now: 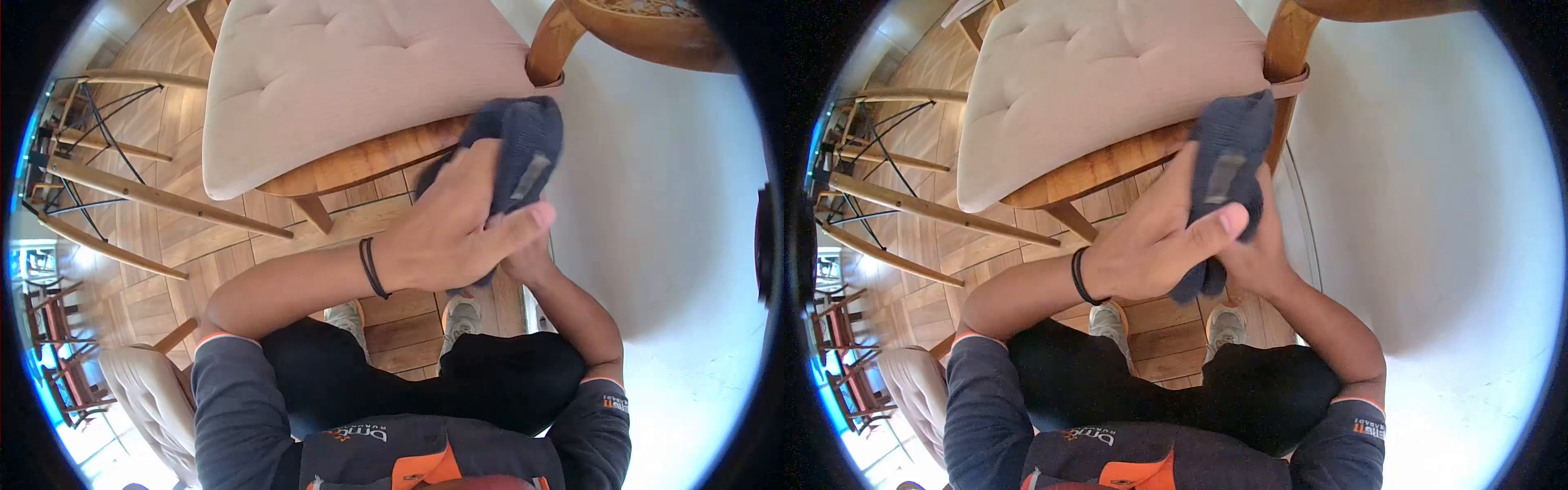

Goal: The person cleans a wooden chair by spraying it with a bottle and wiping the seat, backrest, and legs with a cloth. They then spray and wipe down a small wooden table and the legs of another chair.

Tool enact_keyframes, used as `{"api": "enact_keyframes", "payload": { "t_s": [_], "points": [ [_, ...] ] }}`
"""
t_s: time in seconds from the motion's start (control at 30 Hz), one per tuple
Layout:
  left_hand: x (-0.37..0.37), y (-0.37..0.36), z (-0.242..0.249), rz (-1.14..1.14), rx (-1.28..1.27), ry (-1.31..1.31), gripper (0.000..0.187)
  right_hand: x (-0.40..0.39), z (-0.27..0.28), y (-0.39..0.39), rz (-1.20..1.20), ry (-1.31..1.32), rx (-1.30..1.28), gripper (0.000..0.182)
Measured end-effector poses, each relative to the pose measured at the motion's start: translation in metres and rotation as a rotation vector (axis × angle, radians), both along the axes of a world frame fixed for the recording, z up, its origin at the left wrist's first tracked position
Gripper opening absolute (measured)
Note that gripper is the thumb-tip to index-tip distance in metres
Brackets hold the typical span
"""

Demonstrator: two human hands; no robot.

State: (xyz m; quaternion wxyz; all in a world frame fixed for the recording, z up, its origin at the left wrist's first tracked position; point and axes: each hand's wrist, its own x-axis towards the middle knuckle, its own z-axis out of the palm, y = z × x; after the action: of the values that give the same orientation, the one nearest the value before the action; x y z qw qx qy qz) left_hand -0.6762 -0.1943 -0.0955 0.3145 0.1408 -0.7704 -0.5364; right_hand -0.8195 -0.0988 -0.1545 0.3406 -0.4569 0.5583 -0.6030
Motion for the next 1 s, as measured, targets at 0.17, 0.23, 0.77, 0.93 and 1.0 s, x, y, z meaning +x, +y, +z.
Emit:
{"api": "enact_keyframes", "payload": {
  "t_s": [0.17,0.23,0.77,0.93,1.0],
  "points": [
    [0.056,-0.032,0.067,0.246,-0.620,-0.250,0.063,-0.019,0.006,0.009,-0.466,0.001,-0.206,0.039],
    [0.080,-0.063,0.070,0.632,-0.376,-0.116,0.064,-0.029,0.016,-0.016,-0.634,0.021,-0.379,0.036],
    [0.181,-0.131,0.041,0.665,0.294,0.393,0.042,0.056,-0.011,-0.078,0.082,1.114,-0.690,0.062],
    [0.102,-0.108,0.148,0.521,0.143,0.755,0.049,0.060,0.046,-0.073,0.089,1.135,-0.413,0.064],
    [0.074,-0.112,0.172,0.271,-0.056,0.689,0.046,0.062,0.066,-0.082,0.018,1.036,-0.253,0.059]
  ]
}}
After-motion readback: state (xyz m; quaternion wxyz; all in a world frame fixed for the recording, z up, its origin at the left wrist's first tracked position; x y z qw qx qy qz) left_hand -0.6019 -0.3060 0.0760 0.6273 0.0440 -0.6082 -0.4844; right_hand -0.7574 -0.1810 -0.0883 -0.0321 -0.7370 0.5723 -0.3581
